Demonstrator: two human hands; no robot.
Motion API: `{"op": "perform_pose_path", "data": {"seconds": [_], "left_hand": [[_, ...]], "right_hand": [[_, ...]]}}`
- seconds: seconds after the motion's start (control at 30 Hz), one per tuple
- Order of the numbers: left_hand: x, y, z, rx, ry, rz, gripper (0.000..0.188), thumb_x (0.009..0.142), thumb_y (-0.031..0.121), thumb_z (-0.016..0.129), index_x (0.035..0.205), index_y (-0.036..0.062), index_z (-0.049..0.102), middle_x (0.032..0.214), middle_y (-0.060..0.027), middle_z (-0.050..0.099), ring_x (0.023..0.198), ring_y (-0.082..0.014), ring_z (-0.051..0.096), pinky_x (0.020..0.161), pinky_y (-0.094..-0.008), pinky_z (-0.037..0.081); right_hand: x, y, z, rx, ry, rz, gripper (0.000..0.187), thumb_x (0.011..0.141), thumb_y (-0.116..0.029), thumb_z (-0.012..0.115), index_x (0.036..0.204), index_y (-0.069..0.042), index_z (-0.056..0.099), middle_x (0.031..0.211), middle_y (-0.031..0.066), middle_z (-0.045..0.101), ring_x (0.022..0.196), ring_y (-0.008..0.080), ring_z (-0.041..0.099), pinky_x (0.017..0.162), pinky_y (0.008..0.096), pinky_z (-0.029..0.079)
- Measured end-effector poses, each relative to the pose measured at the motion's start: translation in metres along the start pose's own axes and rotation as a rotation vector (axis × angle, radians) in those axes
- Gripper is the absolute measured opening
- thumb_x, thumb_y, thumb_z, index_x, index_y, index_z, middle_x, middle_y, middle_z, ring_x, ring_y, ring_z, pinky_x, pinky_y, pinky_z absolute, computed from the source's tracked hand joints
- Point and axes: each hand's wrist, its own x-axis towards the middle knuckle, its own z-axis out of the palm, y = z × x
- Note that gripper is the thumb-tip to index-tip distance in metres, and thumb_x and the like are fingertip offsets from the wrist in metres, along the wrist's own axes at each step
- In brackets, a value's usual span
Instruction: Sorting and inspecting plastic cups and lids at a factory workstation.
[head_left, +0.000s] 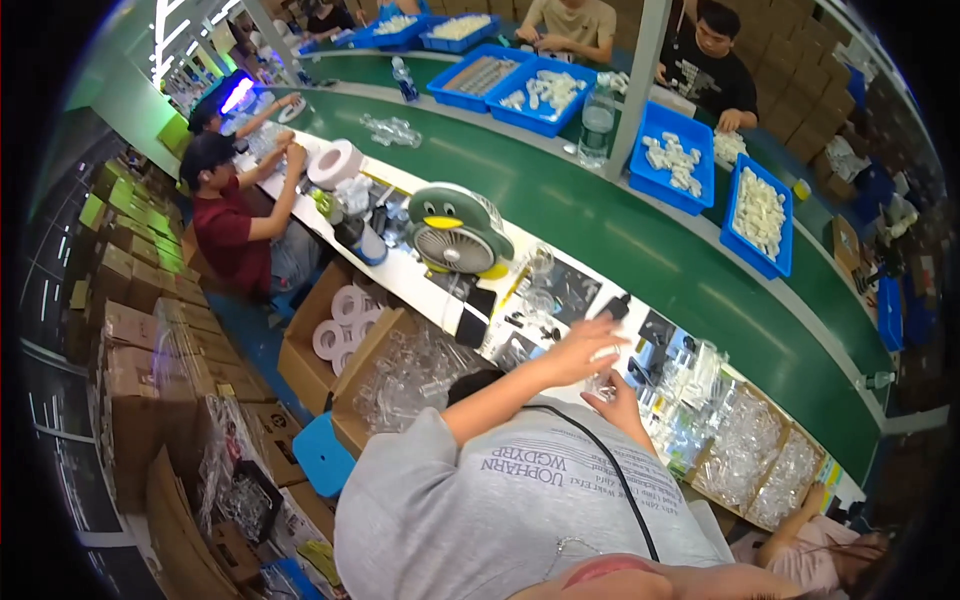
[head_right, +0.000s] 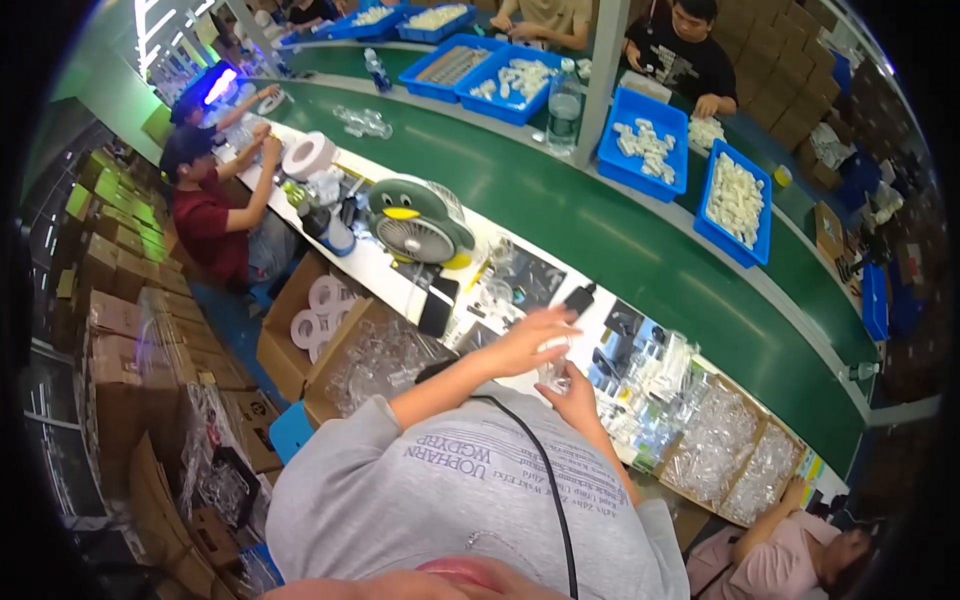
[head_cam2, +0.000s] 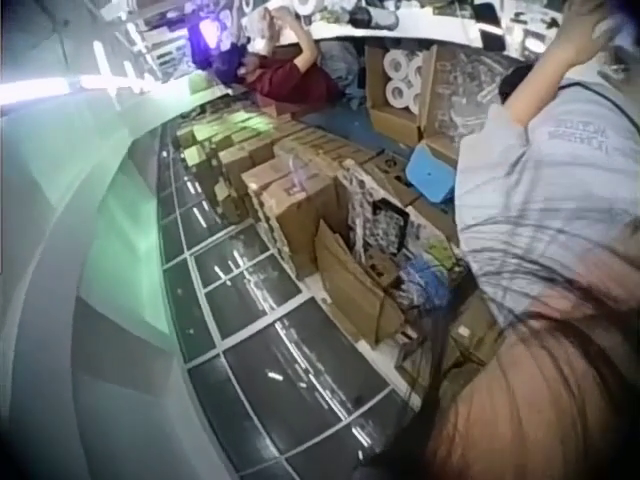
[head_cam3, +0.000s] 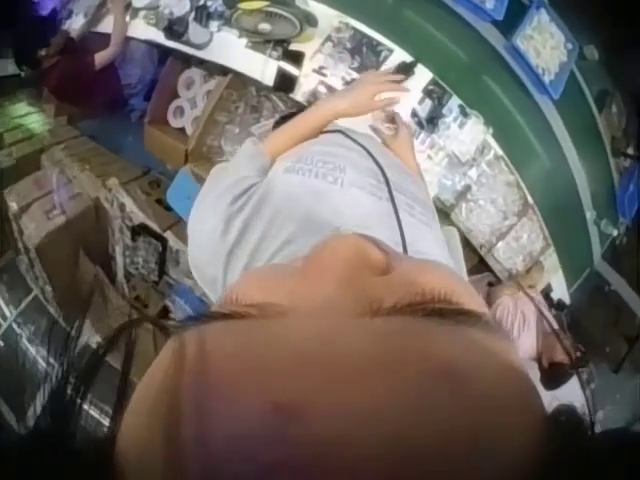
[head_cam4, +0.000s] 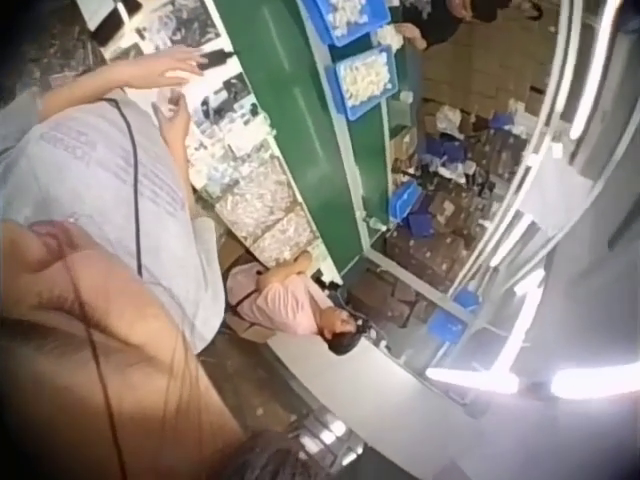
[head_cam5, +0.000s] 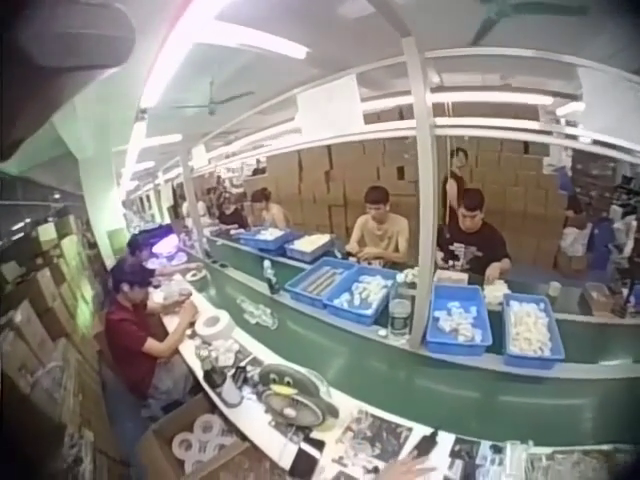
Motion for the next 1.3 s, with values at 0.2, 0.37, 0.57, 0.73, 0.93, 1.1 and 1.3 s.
{"op": "perform_pose_path", "data": {"seconds": [0.2,0.37,0.57,0.73,0.93,1.1,1.3], "left_hand": [[-0.024,-0.014,-0.04,0.061,0.166,-0.15,0.064,0.08,0.03,0.056,0.136,0.0138,0.028,0.142,-0.0152,0.019,0.133,-0.0336,0.011,0.106,-0.0431,0.012],[-0.014,-0.014,-0.012,-0.171,-0.079,-0.044,0.037,0.079,0.023,0.056,0.114,0.0112,0.054,0.125,-0.0138,0.044,0.121,-0.0301,0.037,0.099,-0.0391,0.029],[0.005,-0.02,0.021,-0.261,-0.02,-0.034,0.013,0.079,0.019,0.054,0.084,0.009,0.061,0.087,-0.0056,0.057,0.08,-0.0205,0.056,0.071,-0.0311,0.045],[-0.012,-0.092,0.086,-0.725,-0.038,-0.283,0.015,0.083,0.017,0.05,0.086,0.0086,0.062,0.087,-0.0056,0.059,0.075,-0.0163,0.057,0.067,-0.0261,0.045],[-0.013,-0.085,0.081,-1.373,-0.265,-0.881,0.058,0.086,0.054,0.033,0.136,0.0253,0.026,0.141,-0.0081,0.023,0.13,-0.0228,0.019,0.104,-0.0453,0.013],[-0.011,-0.092,0.074,-1.451,-0.17,-0.849,0.059,0.085,0.056,0.032,0.136,0.0262,0.026,0.143,-0.0068,0.021,0.133,-0.0238,0.012,0.105,-0.046,0.007],[-0.001,-0.047,0.077,-1.764,-0.202,-0.699,0.054,0.089,0.048,0.031,0.131,0.0144,0.036,0.137,-0.0096,0.033,0.13,-0.0258,0.023,0.105,-0.041,0.016]], "right_hand": [[-0.005,0.009,-0.001,-0.022,0.018,0.138,0.048,0.068,-0.027,0.072,0.104,-0.002,0.052,0.089,0.0152,0.061,0.083,0.0268,0.059,0.074,0.033,0.046],[-0.005,-0.009,0.002,0.036,-0.028,-0.021,0.054,0.065,-0.023,0.073,0.11,-0.001,0.051,0.092,0.0149,0.061,0.086,0.0254,0.06,0.075,0.0326,0.046],[-0.02,-0.013,-0.003,0.072,0.083,0.082,0.058,0.065,-0.023,0.072,0.114,0.0,0.05,0.095,0.0141,0.06,0.084,0.0242,0.06,0.075,0.0318,0.047],[-0.031,-0.007,0.002,-0.07,0.151,0.108,0.057,0.067,-0.022,0.07,0.118,-0.008,0.048,0.097,0.0111,0.058,0.08,0.0232,0.059,0.072,0.0314,0.047],[-0.052,0.002,-0.011,0.171,0.598,0.226,0.029,0.075,-0.013,0.065,0.099,-0.005,0.051,0.087,0.0011,0.053,0.061,0.0058,0.043,0.055,0.0194,0.037],[-0.072,-0.002,-0.037,0.313,1.359,-0.131,0.015,0.082,-0.012,0.048,0.094,-0.003,0.047,0.096,0.0077,0.044,0.086,0.0148,0.042,0.072,0.0255,0.037],[-0.063,-0.025,-0.014,-0.055,0.79,-0.125,0.016,0.073,-0.007,0.052,0.088,-0.003,0.048,0.089,0.0107,0.044,0.084,0.0232,0.045,0.077,0.0309,0.037]]}}
